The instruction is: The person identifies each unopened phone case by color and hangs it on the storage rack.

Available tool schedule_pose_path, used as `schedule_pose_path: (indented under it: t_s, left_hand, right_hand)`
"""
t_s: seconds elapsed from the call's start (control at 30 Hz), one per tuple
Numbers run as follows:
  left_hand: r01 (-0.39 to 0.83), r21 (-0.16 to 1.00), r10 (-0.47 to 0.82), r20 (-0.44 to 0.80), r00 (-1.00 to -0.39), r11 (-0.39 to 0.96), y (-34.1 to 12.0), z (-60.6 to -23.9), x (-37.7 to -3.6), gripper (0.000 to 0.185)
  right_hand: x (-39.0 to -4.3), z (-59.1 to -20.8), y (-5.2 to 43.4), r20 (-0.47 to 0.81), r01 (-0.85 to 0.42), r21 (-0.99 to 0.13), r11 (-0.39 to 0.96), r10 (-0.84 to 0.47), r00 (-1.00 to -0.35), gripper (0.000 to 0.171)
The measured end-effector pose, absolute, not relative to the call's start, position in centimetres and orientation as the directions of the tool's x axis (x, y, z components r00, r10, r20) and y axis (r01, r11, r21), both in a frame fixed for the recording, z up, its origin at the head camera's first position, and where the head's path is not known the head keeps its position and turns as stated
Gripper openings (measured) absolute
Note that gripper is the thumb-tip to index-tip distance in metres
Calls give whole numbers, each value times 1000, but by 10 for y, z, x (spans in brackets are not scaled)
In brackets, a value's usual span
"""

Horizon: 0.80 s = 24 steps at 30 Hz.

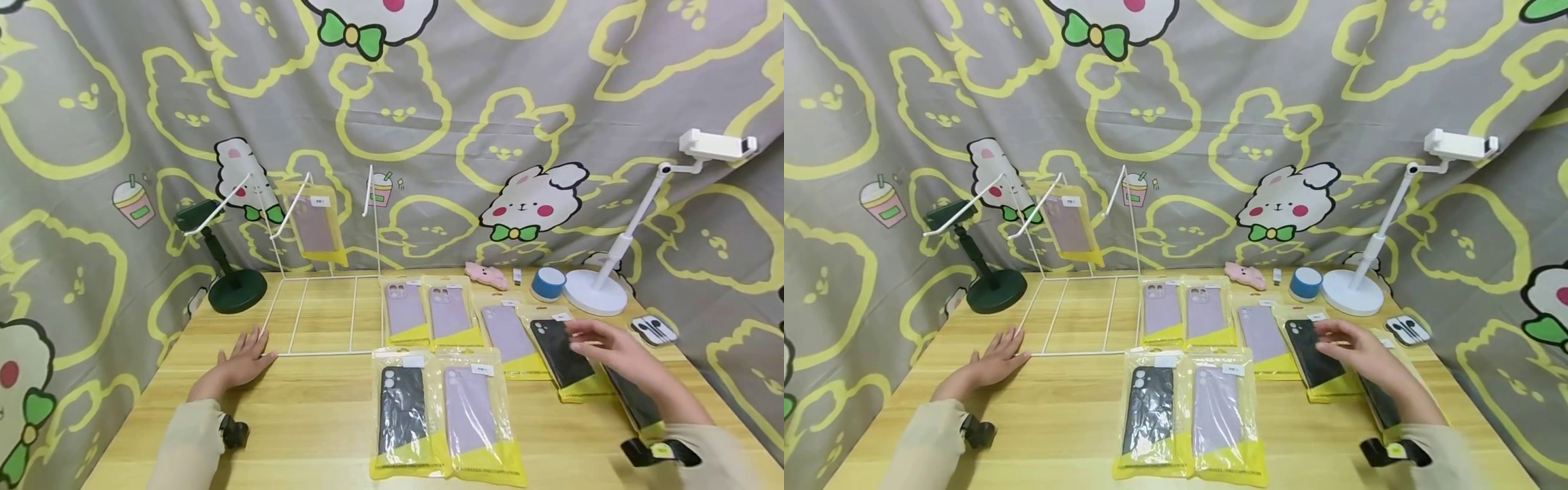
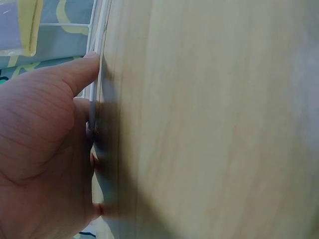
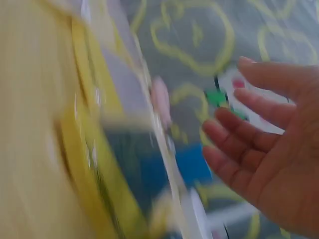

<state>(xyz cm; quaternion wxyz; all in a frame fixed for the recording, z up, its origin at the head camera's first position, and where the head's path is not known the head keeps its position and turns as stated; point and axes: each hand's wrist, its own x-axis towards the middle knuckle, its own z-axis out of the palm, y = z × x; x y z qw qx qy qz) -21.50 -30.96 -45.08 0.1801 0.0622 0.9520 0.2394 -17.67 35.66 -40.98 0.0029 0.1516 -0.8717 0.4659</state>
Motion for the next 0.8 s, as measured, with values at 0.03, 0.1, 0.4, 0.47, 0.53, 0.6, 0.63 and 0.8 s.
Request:
schedule_pose_path:
  t_s: [0.03, 0.1, 0.4, 0.47, 0.53, 0.6, 0.63, 0.8]
  left_hand:
    - [32, 486, 205, -306, -930, 873, -311, -453, -215, 80]
    - [39, 518, 219, -292, -931, 854, -315, -456, -216, 84]
    - [36, 489, 209, -305, -929, 871, -315, -457, -215, 85]
    - [38, 492, 214, -307, -927, 870, -311, -454, -214, 82]
    - [38, 469, 206, -311, -928, 882, -308, -453, -214, 79]
    - [46, 452, 206, -311, -928, 891, -307, -453, -215, 78]
    - [47, 443, 203, -313, -928, 895, -306, -453, -215, 77]
    - [44, 433, 198, -316, -928, 900, -304, -453, -216, 76]
  right_hand:
    - [-173, -410, 367, 137, -250, -796, 551, -239, -961, 37]
    - [-166, -411, 389, 118, -220, -760, 611, -203, -972, 37]
    - [-155, -426, 448, -132, 29, -636, 771, -72, -989, 61]
    - [-154, -433, 453, -180, 63, -622, 781, -64, -981, 64]
    - [-153, -440, 457, -195, 68, -605, 794, -65, -979, 65]
    - [-153, -446, 460, -201, 66, -577, 814, -63, -978, 66]
    - [-153, -448, 461, -194, 58, -562, 825, -63, -979, 65]
    - [-153, -453, 466, -206, 53, -513, 857, -63, -976, 67]
